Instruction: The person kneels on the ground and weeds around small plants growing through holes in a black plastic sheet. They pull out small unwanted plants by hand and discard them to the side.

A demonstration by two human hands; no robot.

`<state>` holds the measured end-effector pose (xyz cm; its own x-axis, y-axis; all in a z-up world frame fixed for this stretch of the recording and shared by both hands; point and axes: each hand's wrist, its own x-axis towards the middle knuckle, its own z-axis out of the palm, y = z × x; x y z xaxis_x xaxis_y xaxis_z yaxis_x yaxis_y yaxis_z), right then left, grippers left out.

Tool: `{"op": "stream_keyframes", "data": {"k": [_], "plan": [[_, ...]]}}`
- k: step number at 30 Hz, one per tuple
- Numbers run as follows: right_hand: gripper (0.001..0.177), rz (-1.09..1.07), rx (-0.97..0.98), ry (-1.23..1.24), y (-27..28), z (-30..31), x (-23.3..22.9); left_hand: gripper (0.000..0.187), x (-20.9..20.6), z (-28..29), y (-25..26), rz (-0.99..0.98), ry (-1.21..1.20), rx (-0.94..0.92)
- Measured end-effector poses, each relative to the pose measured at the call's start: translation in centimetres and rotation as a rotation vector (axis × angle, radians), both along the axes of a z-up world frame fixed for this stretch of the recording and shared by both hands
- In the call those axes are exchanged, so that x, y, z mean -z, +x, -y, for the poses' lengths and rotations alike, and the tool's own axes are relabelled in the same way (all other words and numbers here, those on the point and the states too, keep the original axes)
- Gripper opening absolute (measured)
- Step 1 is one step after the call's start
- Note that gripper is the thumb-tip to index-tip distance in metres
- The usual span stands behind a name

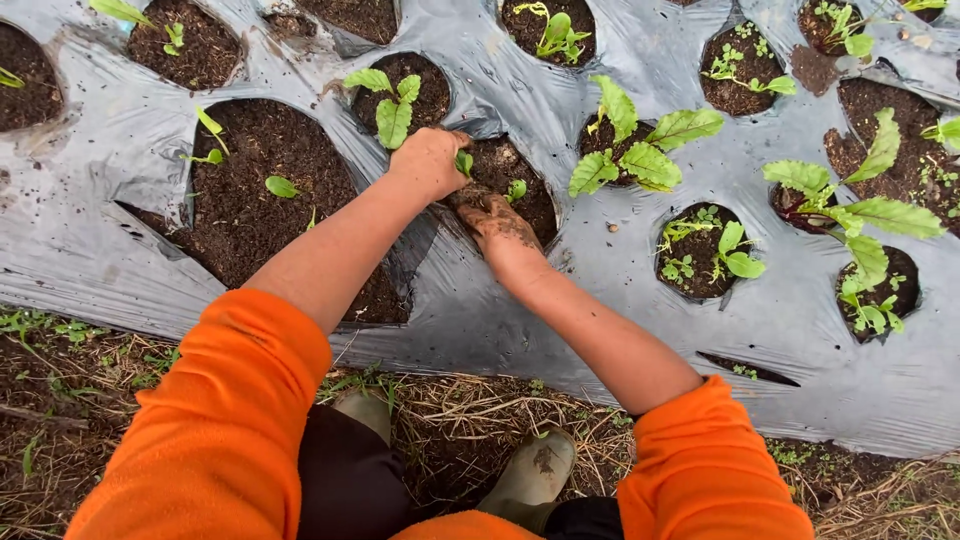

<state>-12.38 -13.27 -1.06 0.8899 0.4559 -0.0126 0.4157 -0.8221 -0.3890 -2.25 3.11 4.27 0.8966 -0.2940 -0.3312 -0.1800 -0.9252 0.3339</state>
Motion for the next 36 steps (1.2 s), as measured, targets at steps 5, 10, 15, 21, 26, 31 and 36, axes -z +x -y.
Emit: {"op": "stream_keyframes", "data": {"k": [5,10,15,21,26,31,36], "plan": [[0.059,-0.073,0.102,-0.108,-0.9,6.1,0.7,0.071,-1.2,-0.3,-0.2,-0.120,-0.090,-0.042],[0.070,-0.144,0.197,-0.204,1.8,6.2,2.4,0.090,-10.2,0.2,-4.4,-0.140,0.140,0.230],[0.082,-0.210,0.304,-0.294,4.4,8.6,7.5,0.073,-10.0,-0.4,-5.1,-0.043,0.175,0.238],[0.086,-0.436,0.427,-0.199,3.4,4.9,3.6,0.049,1.4,-2.8,-2.7,-0.002,0.037,0.065],[0.074,-0.790,0.632,-0.078,-0.1,-2.2,-14.4,0.022,0.7,-1.3,-5.2,-0.037,-0.055,0.102],[0.075,-0.744,0.847,0.221,-1.5,-1.4,-19.9,0.017,6.3,0.8,-5.5,-0.037,0.087,0.228],[0.063,-0.556,0.577,0.261,-5.7,6.6,-12.1,0.018,0.1,4.6,-7.7,-0.175,0.270,0.430]]}}
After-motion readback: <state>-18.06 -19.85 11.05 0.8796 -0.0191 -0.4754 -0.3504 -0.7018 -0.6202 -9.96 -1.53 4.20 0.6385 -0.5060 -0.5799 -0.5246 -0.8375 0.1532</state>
